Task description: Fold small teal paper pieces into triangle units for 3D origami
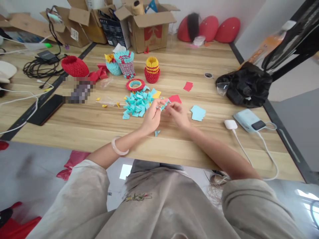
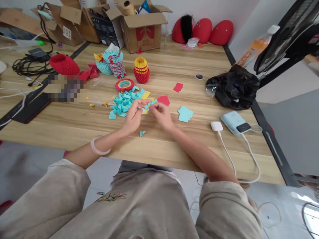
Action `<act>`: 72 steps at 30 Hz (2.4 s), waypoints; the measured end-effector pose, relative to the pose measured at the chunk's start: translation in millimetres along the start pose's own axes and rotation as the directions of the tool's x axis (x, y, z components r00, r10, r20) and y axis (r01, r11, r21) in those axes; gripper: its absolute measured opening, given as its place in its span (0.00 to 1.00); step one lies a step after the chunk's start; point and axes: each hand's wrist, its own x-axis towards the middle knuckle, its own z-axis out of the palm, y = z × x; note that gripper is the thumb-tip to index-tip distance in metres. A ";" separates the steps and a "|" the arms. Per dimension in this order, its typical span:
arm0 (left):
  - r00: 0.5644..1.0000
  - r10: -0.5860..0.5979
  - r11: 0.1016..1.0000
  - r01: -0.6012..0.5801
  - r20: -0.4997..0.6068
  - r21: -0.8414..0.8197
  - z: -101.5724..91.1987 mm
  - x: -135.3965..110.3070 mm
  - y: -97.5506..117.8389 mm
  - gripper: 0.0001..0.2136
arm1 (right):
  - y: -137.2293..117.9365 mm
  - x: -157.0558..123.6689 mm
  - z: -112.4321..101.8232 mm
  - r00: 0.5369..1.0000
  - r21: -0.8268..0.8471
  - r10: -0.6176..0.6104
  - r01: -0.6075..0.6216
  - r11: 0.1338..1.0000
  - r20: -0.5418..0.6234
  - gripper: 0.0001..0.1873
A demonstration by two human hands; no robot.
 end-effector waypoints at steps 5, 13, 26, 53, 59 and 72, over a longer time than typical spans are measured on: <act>0.991 -0.058 0.993 0.070 0.124 -0.098 2.5 -3.2 -20.3 0.07 | 4.1 -28.9 7.1 0.990 -0.043 0.022 -0.016 0.999 0.138 0.22; 0.958 -0.250 0.935 0.277 0.140 -0.221 -4.3 -8.4 -21.9 0.13 | 3.2 -25.0 -3.7 0.982 -0.056 0.111 -0.103 0.993 0.152 0.20; 0.921 -0.389 0.908 0.379 -0.024 -0.179 -8.8 -8.1 -29.0 0.11 | 3.8 -24.3 -6.4 0.986 -0.060 0.160 -0.157 0.986 0.055 0.21; 0.933 -0.352 0.906 0.360 0.075 -0.224 -9.3 -6.9 -27.5 0.15 | 3.2 -25.6 -4.6 0.989 -0.091 0.134 -0.129 0.987 0.056 0.21; 0.922 -0.381 0.884 0.386 0.074 -0.265 -11.4 -5.8 -30.2 0.17 | 5.1 -25.9 -5.0 0.991 -0.102 0.126 -0.121 0.987 0.046 0.21; 0.911 -0.405 0.869 0.410 0.079 -0.277 -14.1 -3.7 -36.7 0.16 | 8.8 -26.4 -6.2 0.993 -0.129 0.110 -0.105 0.986 0.037 0.18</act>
